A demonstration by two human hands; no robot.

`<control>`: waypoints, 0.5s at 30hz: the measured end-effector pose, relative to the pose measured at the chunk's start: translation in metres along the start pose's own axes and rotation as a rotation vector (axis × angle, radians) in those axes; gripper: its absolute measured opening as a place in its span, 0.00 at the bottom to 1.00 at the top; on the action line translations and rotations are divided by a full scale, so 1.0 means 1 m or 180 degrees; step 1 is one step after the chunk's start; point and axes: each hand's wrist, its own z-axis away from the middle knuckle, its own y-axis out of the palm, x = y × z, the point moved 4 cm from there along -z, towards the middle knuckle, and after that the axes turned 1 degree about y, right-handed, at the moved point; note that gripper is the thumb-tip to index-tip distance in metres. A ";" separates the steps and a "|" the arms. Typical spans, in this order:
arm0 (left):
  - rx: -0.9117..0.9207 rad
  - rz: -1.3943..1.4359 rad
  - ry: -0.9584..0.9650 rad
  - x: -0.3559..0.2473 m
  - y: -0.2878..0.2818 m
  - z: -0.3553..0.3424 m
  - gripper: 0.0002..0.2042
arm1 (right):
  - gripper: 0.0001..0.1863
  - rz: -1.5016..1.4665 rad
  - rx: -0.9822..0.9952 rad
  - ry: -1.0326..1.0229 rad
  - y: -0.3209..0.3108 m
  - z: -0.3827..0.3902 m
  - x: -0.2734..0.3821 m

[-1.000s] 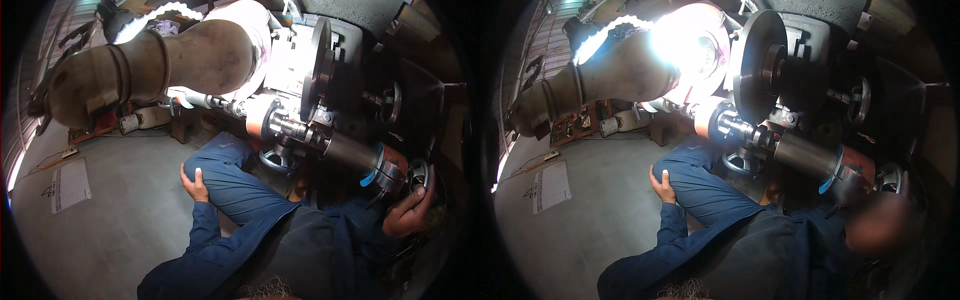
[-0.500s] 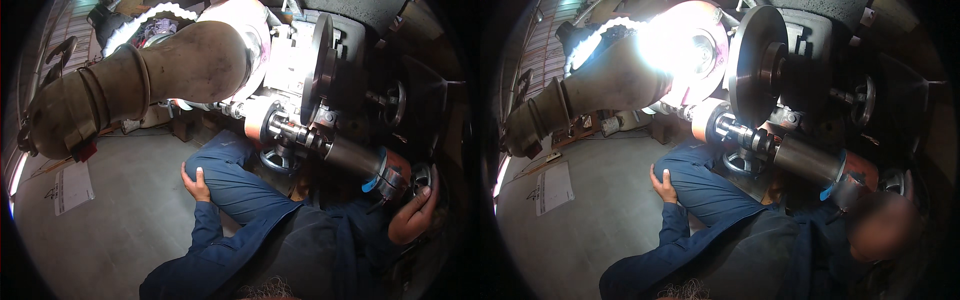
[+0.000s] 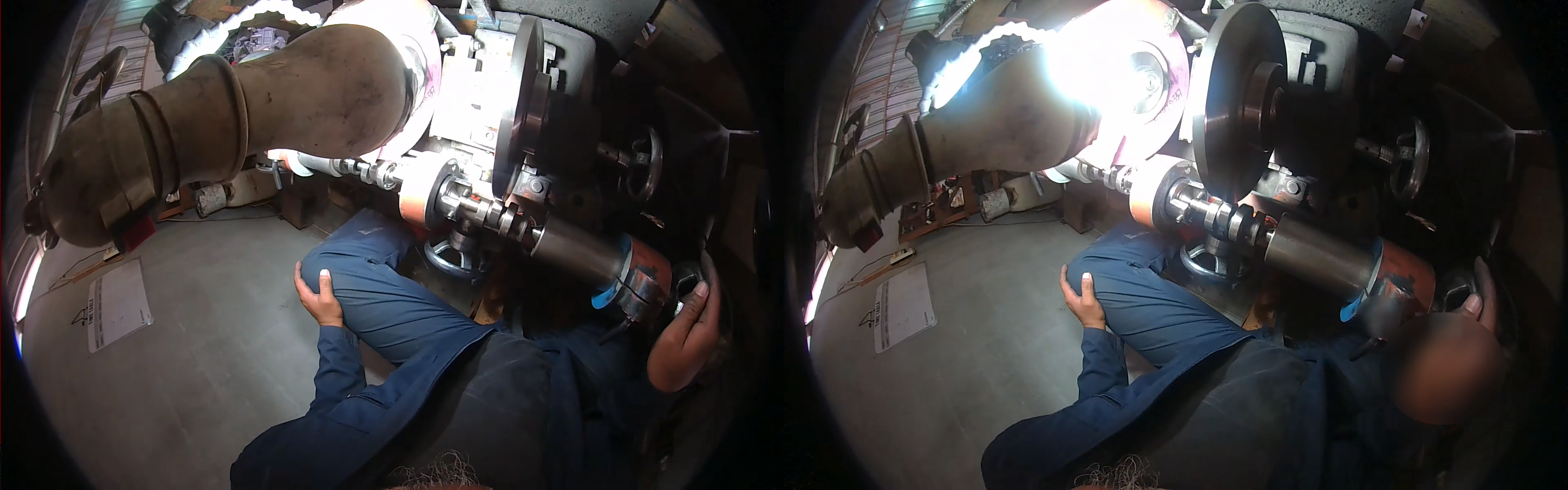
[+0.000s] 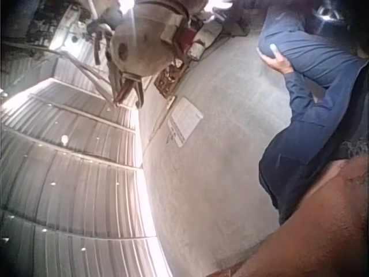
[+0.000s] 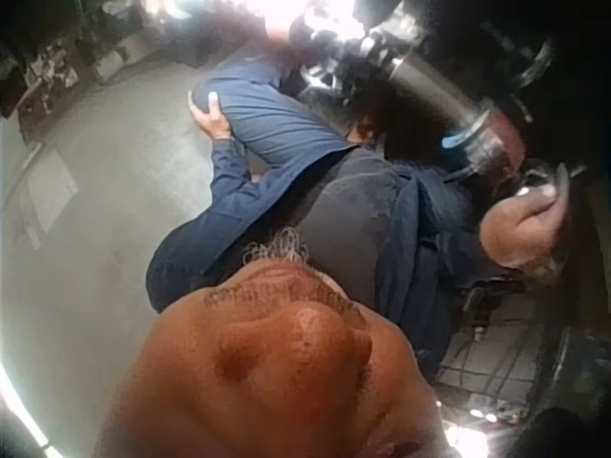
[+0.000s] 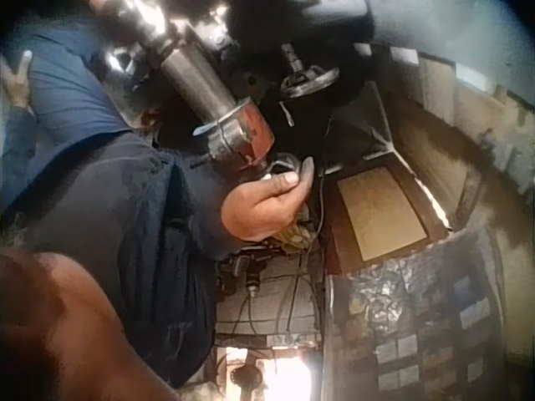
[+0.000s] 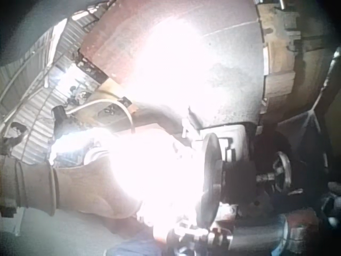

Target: The person operates a lathe machine by turning manual handwheels to feed a cutting tool into a rotating metal camshaft, while also periodically wiping parts of the machine with their hands and adjusting small components.

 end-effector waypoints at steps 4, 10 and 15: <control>-0.0155 -0.0233 0.0124 0.001 -0.002 0.003 0.28 | 0.19 -0.0055 -0.0017 0.0022 0.002 0.001 -0.002; 0.0313 -0.1091 0.1712 -0.070 0.022 -0.001 0.28 | 0.19 0.0044 -0.0013 0.0040 -0.002 0.000 -0.001; 0.2392 0.0768 0.1033 -0.159 0.095 0.035 0.42 | 0.19 0.0019 -0.0043 0.0038 0.002 0.000 0.001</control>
